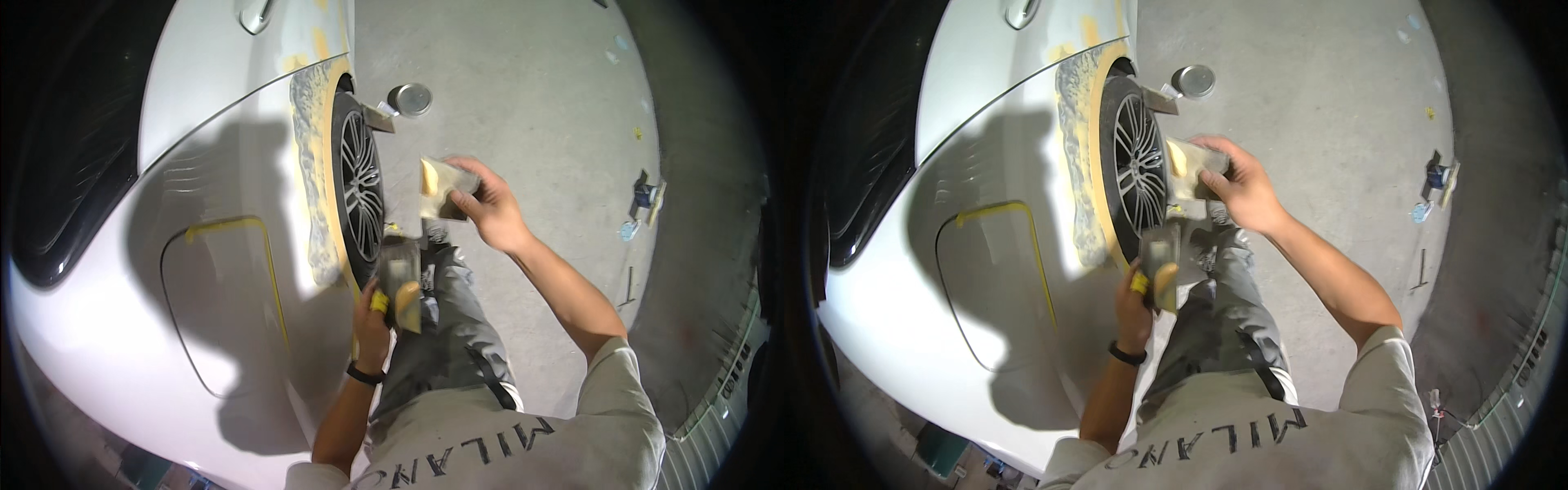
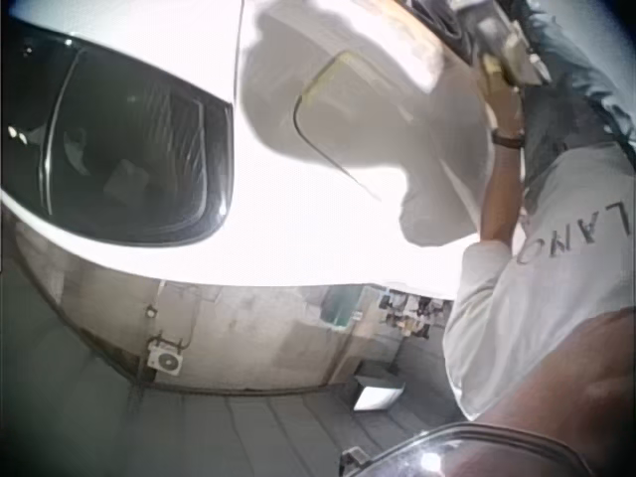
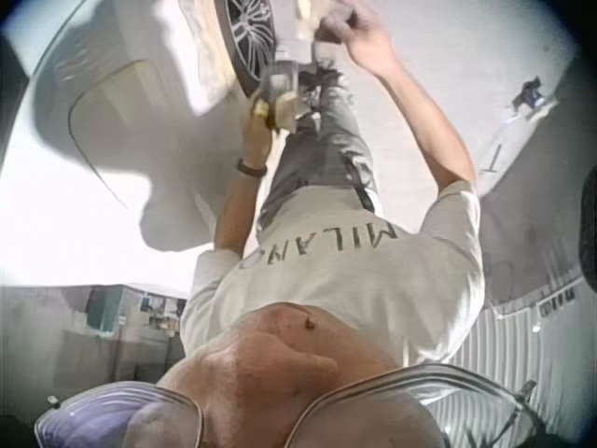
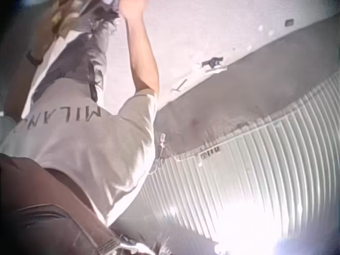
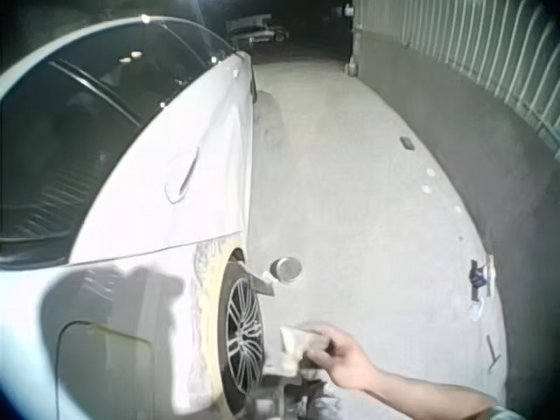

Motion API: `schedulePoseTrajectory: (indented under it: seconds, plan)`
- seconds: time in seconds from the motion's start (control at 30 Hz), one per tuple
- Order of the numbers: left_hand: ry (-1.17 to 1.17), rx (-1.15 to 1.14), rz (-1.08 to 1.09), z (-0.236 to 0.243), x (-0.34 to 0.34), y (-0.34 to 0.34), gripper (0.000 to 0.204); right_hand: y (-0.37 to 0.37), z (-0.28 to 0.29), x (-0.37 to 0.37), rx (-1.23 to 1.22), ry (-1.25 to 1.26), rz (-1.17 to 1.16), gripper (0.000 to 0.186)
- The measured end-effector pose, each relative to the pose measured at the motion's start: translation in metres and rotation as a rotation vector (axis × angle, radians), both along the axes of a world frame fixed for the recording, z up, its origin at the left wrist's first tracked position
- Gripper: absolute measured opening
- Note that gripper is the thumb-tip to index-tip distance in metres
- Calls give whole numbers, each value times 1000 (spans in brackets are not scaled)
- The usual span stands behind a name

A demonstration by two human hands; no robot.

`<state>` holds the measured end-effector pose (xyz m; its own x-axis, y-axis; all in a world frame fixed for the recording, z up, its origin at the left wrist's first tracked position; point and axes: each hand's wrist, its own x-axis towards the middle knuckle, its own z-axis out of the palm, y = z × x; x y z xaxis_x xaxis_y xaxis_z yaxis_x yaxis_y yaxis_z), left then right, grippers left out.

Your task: The person kneels beside a white car and applies yellow body filler to the rear wheel arch using a putty knife and a flexible spreader. They repeatedly scoop filler from a container, spread it over the sanded area, and smooth the surface to level the repair.

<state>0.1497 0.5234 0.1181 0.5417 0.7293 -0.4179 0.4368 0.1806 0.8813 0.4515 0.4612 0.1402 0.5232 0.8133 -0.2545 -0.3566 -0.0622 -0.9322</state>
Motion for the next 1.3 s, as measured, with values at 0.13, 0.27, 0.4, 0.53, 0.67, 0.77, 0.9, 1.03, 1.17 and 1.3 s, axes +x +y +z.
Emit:
schedulePoseTrajectory:
  seconds: [0.13,0.27,0.4,0.53,0.67,0.77,0.9,1.03,1.17,1.3]
  plan:
    - [154,-483,167,-13,-5,-19,52,113,-62,16,50,-143,33,42]
    - [197,-538,250,-17,1,-13,52,205,-83,19,314,-713,-120,53]
    - [148,-601,326,-31,6,-4,51,249,-94,17,324,-881,-186,63]
    - [137,-705,397,-37,2,-6,47,264,-97,-5,285,-908,-262,64]
    - [116,-705,427,-36,-2,-11,44,245,-86,-38,305,-881,-174,63]
    - [100,-712,434,-39,-2,-11,44,230,-80,-40,408,-876,-145,64]
    - [74,-712,462,-45,-1,-9,45,255,-84,-12,368,-978,-155,69]
    - [77,-748,497,-49,0,-5,44,288,-90,2,486,-1032,-258,63]
    - [95,-585,401,-51,5,-1,44,294,-90,-9,447,-1005,-251,56]
    - [156,-738,423,-49,8,4,44,281,-89,-22,404,-949,-166,53]
